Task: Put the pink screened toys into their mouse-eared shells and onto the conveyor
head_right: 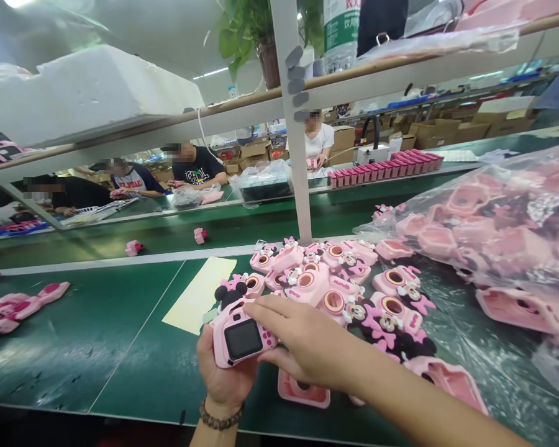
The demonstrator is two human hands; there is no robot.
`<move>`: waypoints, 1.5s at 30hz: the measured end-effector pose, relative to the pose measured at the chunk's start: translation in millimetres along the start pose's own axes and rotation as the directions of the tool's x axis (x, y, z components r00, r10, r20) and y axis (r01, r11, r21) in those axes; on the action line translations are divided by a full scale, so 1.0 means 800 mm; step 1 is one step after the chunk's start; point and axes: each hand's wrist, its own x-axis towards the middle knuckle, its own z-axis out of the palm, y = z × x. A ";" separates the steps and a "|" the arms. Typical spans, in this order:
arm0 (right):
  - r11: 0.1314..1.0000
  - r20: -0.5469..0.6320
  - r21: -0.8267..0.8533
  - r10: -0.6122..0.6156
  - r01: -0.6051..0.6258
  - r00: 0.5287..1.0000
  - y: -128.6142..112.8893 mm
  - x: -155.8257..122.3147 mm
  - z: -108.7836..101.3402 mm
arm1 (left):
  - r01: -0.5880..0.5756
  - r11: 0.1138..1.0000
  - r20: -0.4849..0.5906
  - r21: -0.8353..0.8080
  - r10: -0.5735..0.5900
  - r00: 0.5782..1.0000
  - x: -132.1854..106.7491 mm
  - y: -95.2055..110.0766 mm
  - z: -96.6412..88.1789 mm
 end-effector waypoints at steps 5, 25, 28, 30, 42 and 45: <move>0.985 0.021 -0.116 -0.125 0.127 0.992 0.004 0.005 0.002 | 0.064 0.997 -0.040 0.048 -0.062 0.997 0.001 0.003 -0.015; 0.133 0.158 0.947 0.597 -0.291 0.787 -0.019 -0.074 0.029 | -0.105 0.768 0.165 0.632 0.000 0.986 -0.039 -0.007 0.000; 0.184 0.128 0.933 0.633 -0.309 0.764 -0.018 -0.079 0.031 | -0.128 0.647 0.184 0.752 -0.020 0.983 -0.050 -0.008 0.002; 0.229 0.081 0.925 0.662 -0.304 0.745 -0.018 -0.080 0.031 | -0.134 0.570 0.175 0.810 -0.017 0.984 -0.051 -0.011 0.004; 0.158 0.007 0.976 0.669 -0.152 0.743 0.009 -0.076 0.051 | -0.270 0.123 0.248 0.955 0.171 0.954 -0.035 -0.017 0.014; 0.067 0.065 0.988 0.642 -0.140 0.764 0.013 -0.079 0.050 | -0.267 0.158 0.246 0.951 0.144 0.959 -0.035 -0.014 0.011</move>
